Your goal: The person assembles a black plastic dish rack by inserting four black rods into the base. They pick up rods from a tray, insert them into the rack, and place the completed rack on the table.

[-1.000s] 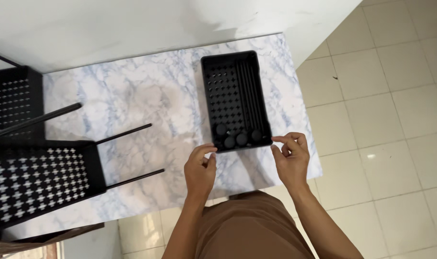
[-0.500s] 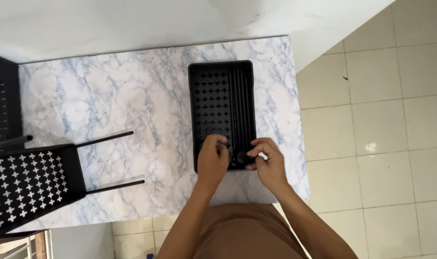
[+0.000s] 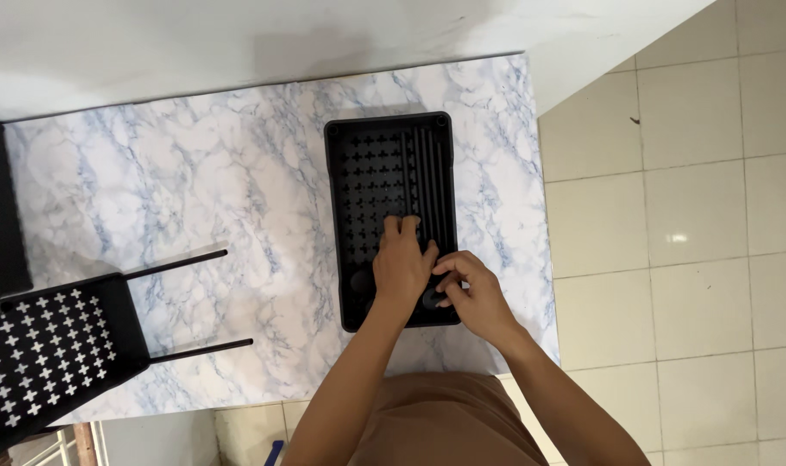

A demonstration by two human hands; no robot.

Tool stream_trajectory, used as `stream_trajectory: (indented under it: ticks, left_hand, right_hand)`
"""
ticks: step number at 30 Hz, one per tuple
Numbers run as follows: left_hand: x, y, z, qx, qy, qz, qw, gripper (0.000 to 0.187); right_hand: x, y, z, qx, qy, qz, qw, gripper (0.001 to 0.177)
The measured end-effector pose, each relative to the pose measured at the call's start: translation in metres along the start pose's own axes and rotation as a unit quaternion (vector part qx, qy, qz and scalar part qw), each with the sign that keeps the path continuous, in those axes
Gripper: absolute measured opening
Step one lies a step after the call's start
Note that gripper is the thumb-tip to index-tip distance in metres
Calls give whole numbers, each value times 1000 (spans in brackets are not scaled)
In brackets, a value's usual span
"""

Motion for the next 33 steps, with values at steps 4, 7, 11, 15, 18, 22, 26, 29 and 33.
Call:
stream_trajectory:
  ticks: [4,7,11,15,18,22,26,29,33]
  left_hand:
    - [5,-5,-1,46,-12,-14,999,33]
    - [10,-5,-4,63,-9,-3,998,32]
    - [17,-6,-4,63,-12,20,998,34]
    - [15,-10,10,30,-55,-1,998,36]
    - [12,10,6,-80,-5,85,993,33]
    - [12,13,4,-171,-11,28,985,30]
    - [15,17,-2,-260,-10,-16,965,25]
    - [11,28,-2,-297,2,31,955,30]
    - [-1,24,14,-327,-11,4,945,31]
  right_hand:
    - [4,2,1,8,8,-3,1000,24]
    - [6,-1,0,23,11,-11,1000,24]
    - [7,-12,2,51,23,-57,997,25]
    - [8,-11,2,65,28,-41,997,22]
    - [7,-12,2,75,26,-37,996,24]
    - [8,-14,1,72,22,-39,996,24]
    - [9,-17,1,68,21,-41,997,24]
    - [8,-19,2,66,19,-41,997,24]
    - [5,-13,1,75,17,-31,997,23]
Point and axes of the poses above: each hand's wrist, its own x-axis towards the middle knuckle, its own z-axis out of the back of the hand, y = z × x, the point moved 8 cm from there along x, towards the middle knuckle, and after that the axes turned 11 degrees about -x, right-handed, at the moved point
